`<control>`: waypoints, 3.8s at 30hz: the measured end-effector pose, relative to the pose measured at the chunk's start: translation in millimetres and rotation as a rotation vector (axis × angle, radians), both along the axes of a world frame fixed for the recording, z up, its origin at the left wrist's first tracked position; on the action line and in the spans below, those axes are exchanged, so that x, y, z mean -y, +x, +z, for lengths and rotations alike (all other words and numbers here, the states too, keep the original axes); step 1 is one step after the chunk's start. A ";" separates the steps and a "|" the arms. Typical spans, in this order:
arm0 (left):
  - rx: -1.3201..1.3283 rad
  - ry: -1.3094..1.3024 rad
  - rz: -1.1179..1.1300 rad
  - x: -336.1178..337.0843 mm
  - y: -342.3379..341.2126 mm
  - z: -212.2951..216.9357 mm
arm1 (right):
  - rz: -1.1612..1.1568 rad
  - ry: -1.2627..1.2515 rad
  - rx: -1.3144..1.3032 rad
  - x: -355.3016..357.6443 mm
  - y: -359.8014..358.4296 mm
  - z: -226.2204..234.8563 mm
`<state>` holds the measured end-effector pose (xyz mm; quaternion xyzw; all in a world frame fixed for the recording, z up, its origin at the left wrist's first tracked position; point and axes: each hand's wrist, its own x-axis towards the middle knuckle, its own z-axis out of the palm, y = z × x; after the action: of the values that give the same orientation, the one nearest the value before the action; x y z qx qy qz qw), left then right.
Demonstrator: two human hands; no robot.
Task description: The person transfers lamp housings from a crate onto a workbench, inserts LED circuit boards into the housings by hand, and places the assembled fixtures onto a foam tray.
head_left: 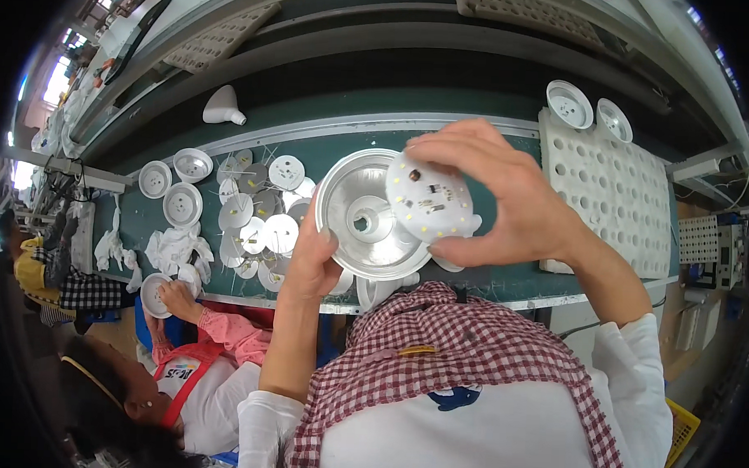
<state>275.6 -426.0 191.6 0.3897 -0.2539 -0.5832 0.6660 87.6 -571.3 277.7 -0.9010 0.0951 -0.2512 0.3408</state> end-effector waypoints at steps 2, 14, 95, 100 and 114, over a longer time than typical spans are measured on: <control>0.053 -0.006 -0.003 4.1 -4.2 4.9 | 0.060 -0.080 -0.037 -0.4 5.9 -3.4; 0.014 -0.036 -0.048 10.6 -14.3 8.9 | 0.151 -0.083 -0.098 -2.2 17.7 -10.9; 1.271 0.234 -0.607 31.9 -46.5 23.5 | -0.077 0.707 -0.741 -26.6 -26.9 -86.5; 1.215 0.287 -0.622 32.8 -44.7 26.2 | -0.107 0.636 -0.640 -26.6 -28.1 -89.2; 1.232 0.336 -0.663 30.6 -43.0 19.5 | -0.153 0.546 -0.566 -34.7 -25.7 -98.0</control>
<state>232.6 -456.7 211.0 0.6476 -0.5953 -0.4601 0.1205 61.9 -536.6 179.7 -0.8013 0.3154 0.0167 0.5082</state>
